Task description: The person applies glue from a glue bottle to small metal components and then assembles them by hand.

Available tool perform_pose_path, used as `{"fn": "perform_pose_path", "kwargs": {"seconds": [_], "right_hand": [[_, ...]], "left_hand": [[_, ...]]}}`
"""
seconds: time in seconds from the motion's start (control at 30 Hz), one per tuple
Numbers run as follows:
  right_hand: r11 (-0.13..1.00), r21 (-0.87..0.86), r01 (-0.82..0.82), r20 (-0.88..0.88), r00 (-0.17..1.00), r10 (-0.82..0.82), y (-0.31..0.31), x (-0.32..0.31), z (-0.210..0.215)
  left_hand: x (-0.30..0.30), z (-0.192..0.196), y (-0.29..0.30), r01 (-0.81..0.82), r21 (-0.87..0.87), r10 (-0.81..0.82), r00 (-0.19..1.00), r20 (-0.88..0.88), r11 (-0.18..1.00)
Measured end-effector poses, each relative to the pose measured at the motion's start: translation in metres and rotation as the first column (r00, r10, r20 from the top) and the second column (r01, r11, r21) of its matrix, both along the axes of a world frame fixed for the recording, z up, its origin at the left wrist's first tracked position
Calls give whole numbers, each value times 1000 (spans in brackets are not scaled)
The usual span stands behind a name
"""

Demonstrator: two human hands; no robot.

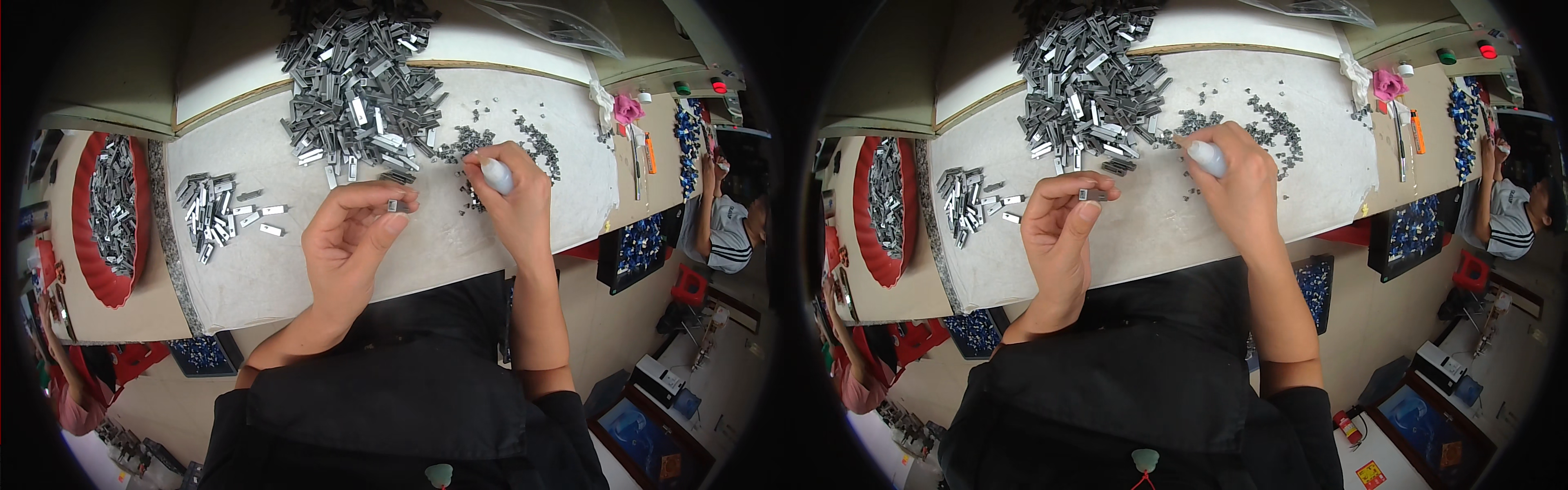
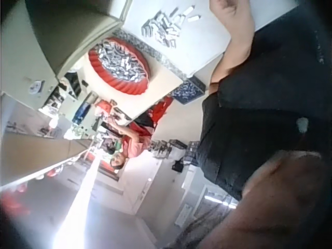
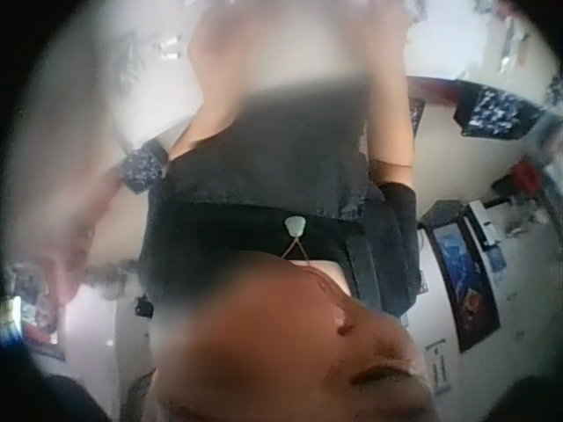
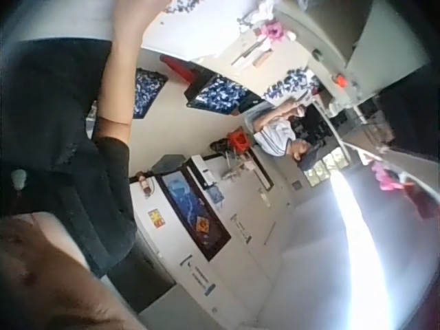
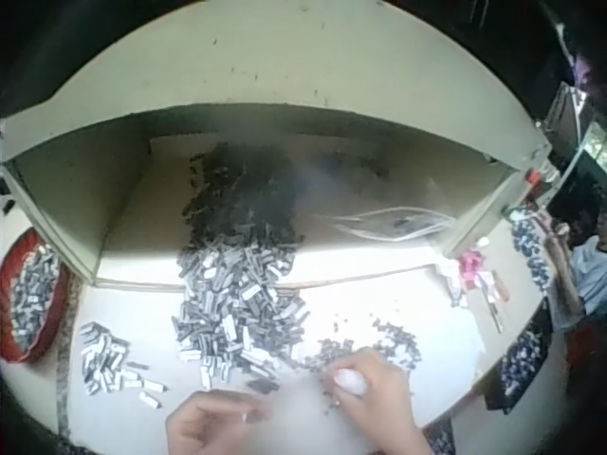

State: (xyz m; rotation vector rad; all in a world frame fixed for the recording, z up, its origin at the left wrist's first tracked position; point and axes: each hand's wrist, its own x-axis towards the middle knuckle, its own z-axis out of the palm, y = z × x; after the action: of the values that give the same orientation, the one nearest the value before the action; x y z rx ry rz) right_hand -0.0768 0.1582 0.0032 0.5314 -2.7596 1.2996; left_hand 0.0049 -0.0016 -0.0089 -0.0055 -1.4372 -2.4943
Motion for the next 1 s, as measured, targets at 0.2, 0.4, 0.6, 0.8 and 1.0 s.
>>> {"fn": "perform_pose_path", "kwargs": {"seconds": [0.2,0.4,0.6,0.8,1.0], "right_hand": [[995,99,-15,4,1000,15,-3,-8,2],[973,212,-90,15,996,89,-8,-16,8],[934,300,-193,68,981,181,-3,-23,16],[952,193,-239,114,969,220,2,-25,15],[907,240,-347,84,938,337,-1,-34,14]], "left_hand": [[-1,2,3,19,-18,-19,1000,-8,1000],[-1,2,2,54,-22,-53,998,16,998],[0,1,2,54,-28,-53,998,25,998],[1,1,2,-11,1,11,1000,-13,1000],[-1,-1,0,-141,26,142,986,-90,990]]}}
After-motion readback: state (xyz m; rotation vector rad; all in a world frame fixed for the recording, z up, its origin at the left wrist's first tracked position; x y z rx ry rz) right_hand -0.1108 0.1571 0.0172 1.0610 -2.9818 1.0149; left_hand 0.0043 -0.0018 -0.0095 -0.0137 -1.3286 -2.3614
